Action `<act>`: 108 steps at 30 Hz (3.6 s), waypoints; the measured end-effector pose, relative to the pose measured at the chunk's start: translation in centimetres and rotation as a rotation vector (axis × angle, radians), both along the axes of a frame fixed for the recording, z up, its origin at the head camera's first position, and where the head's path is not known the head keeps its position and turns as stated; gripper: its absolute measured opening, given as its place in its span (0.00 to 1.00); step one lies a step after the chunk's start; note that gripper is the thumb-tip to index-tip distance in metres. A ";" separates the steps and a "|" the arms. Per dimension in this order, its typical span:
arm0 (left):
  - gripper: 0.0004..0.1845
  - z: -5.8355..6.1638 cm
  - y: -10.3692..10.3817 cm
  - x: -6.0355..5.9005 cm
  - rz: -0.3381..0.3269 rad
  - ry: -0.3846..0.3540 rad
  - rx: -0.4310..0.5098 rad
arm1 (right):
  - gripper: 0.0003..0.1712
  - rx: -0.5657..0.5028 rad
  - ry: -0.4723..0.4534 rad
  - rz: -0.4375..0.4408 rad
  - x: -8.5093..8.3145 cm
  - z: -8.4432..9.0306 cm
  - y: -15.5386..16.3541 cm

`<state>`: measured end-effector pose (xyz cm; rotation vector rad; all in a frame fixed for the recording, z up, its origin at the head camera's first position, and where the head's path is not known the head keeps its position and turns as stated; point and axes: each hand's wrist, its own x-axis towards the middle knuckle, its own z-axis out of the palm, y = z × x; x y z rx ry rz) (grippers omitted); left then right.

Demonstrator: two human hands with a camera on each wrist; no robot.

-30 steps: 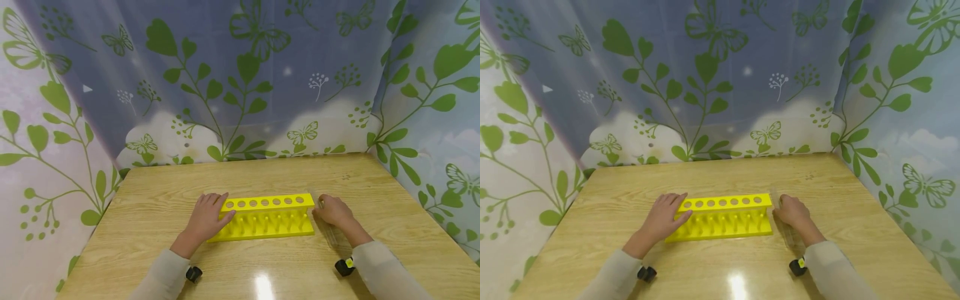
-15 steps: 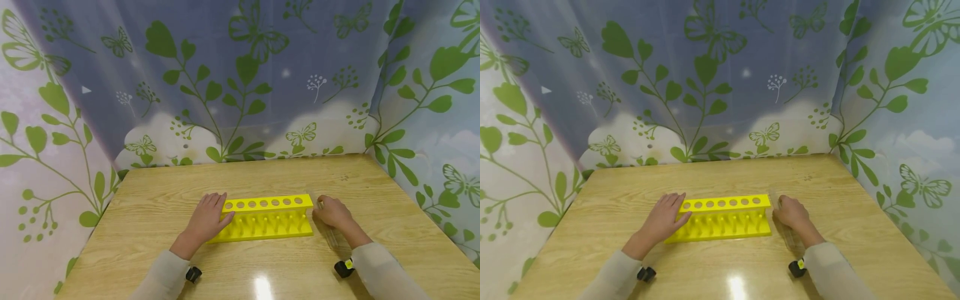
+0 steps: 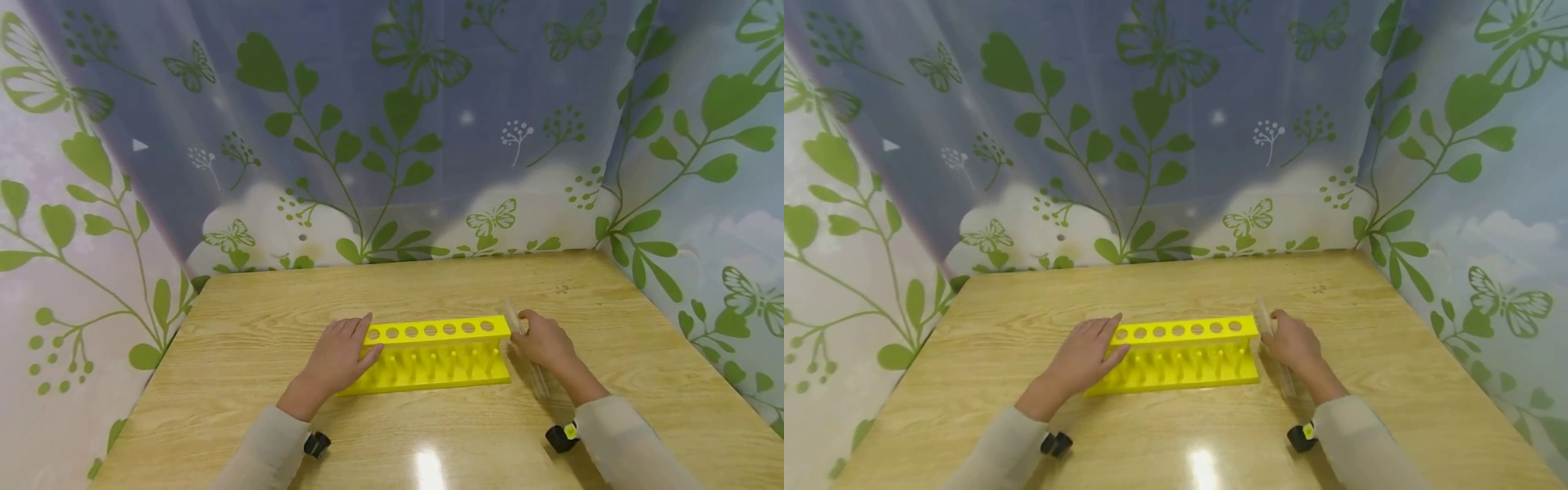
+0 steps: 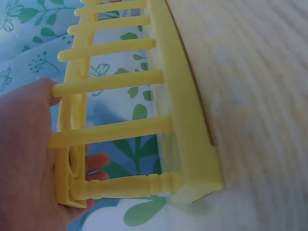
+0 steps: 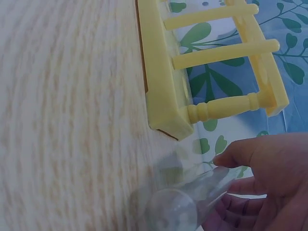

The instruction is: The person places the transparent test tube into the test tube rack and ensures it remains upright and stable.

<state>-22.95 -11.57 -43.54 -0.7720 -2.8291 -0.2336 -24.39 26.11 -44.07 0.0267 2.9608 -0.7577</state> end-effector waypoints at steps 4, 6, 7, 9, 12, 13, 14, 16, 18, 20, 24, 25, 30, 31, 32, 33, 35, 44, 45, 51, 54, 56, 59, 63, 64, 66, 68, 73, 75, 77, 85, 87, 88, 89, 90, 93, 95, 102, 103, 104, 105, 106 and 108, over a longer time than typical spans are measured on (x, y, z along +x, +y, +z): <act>0.33 -0.4 -0.1 -0.1 0.000 0.021 0.035 | 0.31 -0.016 0.054 0.002 0.1 0.2 -0.2; 0.31 -0.6 -0.1 -0.1 -0.001 0.040 0.053 | 0.31 -0.024 0.088 0.006 0.1 0.1 -0.2; 0.30 -0.7 -0.1 -0.1 -0.002 0.051 0.063 | 0.31 -0.028 0.108 0.007 0.0 0.1 -0.2; 0.29 -0.8 -0.1 -0.1 -0.006 0.074 0.082 | 0.31 -0.032 0.146 0.004 0.0 0.1 -0.2; 0.27 -0.9 0.0 -0.2 -0.011 0.097 0.101 | 0.31 -0.034 0.200 -0.009 -0.1 0.2 -0.2; 0.27 -0.9 0.0 -0.2 -0.012 0.101 0.106 | 0.31 -0.038 0.216 -0.014 -0.1 0.3 -0.2; 0.27 -1.0 0.0 -0.2 -0.012 0.102 0.109 | 0.31 -0.042 0.229 -0.020 -0.1 0.3 -0.2; 0.27 -1.0 0.0 -0.2 -0.012 0.102 0.116 | 0.31 -0.059 0.253 -0.028 0.0 0.3 -0.2; 0.27 -1.1 0.0 -0.1 -0.012 0.099 0.125 | 0.31 -0.078 0.281 -0.036 0.1 0.4 -0.2; 0.26 -1.1 0.0 -0.1 -0.011 0.096 0.134 | 0.30 -0.095 0.310 -0.039 0.2 0.4 -0.3; 0.26 -1.1 0.0 -0.2 -0.012 0.105 0.135 | 0.30 -0.112 0.375 -0.048 0.3 0.6 -0.5; 0.26 -1.1 0.0 -0.2 -0.013 0.107 0.133 | 0.30 -0.117 0.390 -0.054 0.3 0.7 -0.5; 0.26 -1.1 0.0 -0.2 -0.017 0.110 0.122 | 0.28 -0.128 0.483 -0.082 0.4 1.0 -0.8; 0.26 -1.0 0.0 -0.2 -0.018 0.106 0.121 | 0.28 -0.129 0.505 -0.086 0.4 1.1 -0.9; 0.26 -1.0 0.0 -0.1 -0.018 0.101 0.118 | 0.28 -0.128 0.528 -0.090 0.4 1.1 -0.9; 0.27 -1.0 0.0 -0.1 -0.017 0.095 0.113 | 0.28 -0.129 0.549 -0.092 0.4 1.1 -1.0; 0.28 -0.9 0.0 -0.1 -0.013 0.080 0.100 | 0.27 -0.137 0.584 -0.093 0.4 1.2 -1.1; 0.31 -0.4 0.4 0.1 0.040 0.006 0.014 | 0.26 -0.156 0.664 -0.087 0.6 1.4 -1.6; 0.31 -0.4 0.4 0.2 0.045 -0.001 0.008 | 0.26 -0.159 0.668 -0.087 0.6 1.4 -1.6; 0.29 0.0 0.7 0.3 0.045 0.008 -0.018 | 0.26 -0.175 0.710 -0.084 0.5 1.5 -1.8; 0.28 0.1 0.8 0.4 0.043 0.025 -0.011 | 0.26 -0.177 0.739 -0.078 0.4 1.5 -1.9; 0.27 0.1 0.8 0.4 0.043 0.029 -0.012 | 0.26 -0.182 0.757 -0.071 0.4 1.4 -2.0; 0.28 0.1 0.9 0.4 0.046 0.021 -0.016 | 0.26 -0.189 0.777 -0.063 0.4 1.4 -2.1; 0.28 0.1 1.0 0.6 0.051 0.013 -0.022 | 0.26 -0.201 0.791 -0.058 0.6 1.4 -2.1; 0.28 0.1 1.0 0.6 0.052 0.015 -0.019 | 0.26 -0.205 0.794 -0.058 0.6 1.4 -2.2; 0.27 0.0 1.1 0.6 0.051 0.029 -0.008 | 0.26 -0.215 0.802 -0.056 0.5 1.4 -2.2; 0.26 -0.1 1.0 0.6 0.050 0.048 0.007 | 0.26 -0.227 0.814 -0.055 0.5 1.5 -2.3; 0.25 -0.5 1.0 0.6 0.042 0.102 0.041 | 0.26 -0.261 0.860 -0.054 0.6 1.5 -2.4; 0.25 -0.6 0.9 0.5 0.040 0.112 0.050 | 0.26 -0.287 0.881 -0.054 0.6 1.6 -2.5; 0.26 -0.8 1.0 0.4 0.038 0.113 0.057 | 0.26 -0.315 0.900 -0.058 0.6 1.5 -2.6; 0.27 -1.0 0.8 0.5 0.044 0.086 0.104 | 0.26 -0.395 0.955 -0.086 0.6 1.2 -3.0; 0.27 -1.0 0.8 0.4 0.045 0.082 0.117 | 0.26 -0.412 0.978 -0.094 0.6 1.3 -3.1; 0.27 -1.0 0.8 0.4 0.044 0.086 0.122 | 0.26 -0.420 0.992 -0.100 0.6 1.4 -3.2; 0.26 -1.0 0.9 0.4 0.043 0.088 0.130 | 0.26 -0.426 1.007 -0.106 0.6 1.4 -3.3; 0.26 -0.9 0.9 0.4 0.041 0.092 0.136 | 0.26 -0.433 1.020 -0.111 0.6 1.5 -3.4; 0.26 -0.9 1.0 0.4 0.037 0.108 0.146 | 0.26 -0.459 1.052 -0.120 0.6 1.6 -3.7; 0.25 -1.0 1.0 0.3 0.038 0.108 0.146 | 0.26 -0.468 1.067 -0.122 0.5 1.5 -3.8; 0.26 -1.1 0.9 0.2 0.044 0.100 0.143 | 0.26 -0.487 1.105 -0.137 0.3 1.4 -4.1; 0.26 -1.1 0.9 0.2 0.043 0.100 0.144 | 0.26 -0.490 1.110 -0.142 0.3 1.4 -4.1; 0.26 -1.1 0.9 0.3 0.043 0.101 0.144 | 0.25 -0.490 1.117 -0.148 0.3 1.4 -4.1; 0.26 -1.1 0.9 0.3 0.041 0.100 0.146 | 0.25 -0.492 1.124 -0.153 0.4 1.4 -4.1; 0.26 -1.1 0.8 0.3 0.040 0.097 0.147 | 0.25 -0.494 1.129 -0.157 0.4 1.4 -4.2; 0.26 -1.2 0.8 0.4 0.041 0.094 0.148 | 0.25 -0.500 1.138 -0.161 0.5 1.4 -4.3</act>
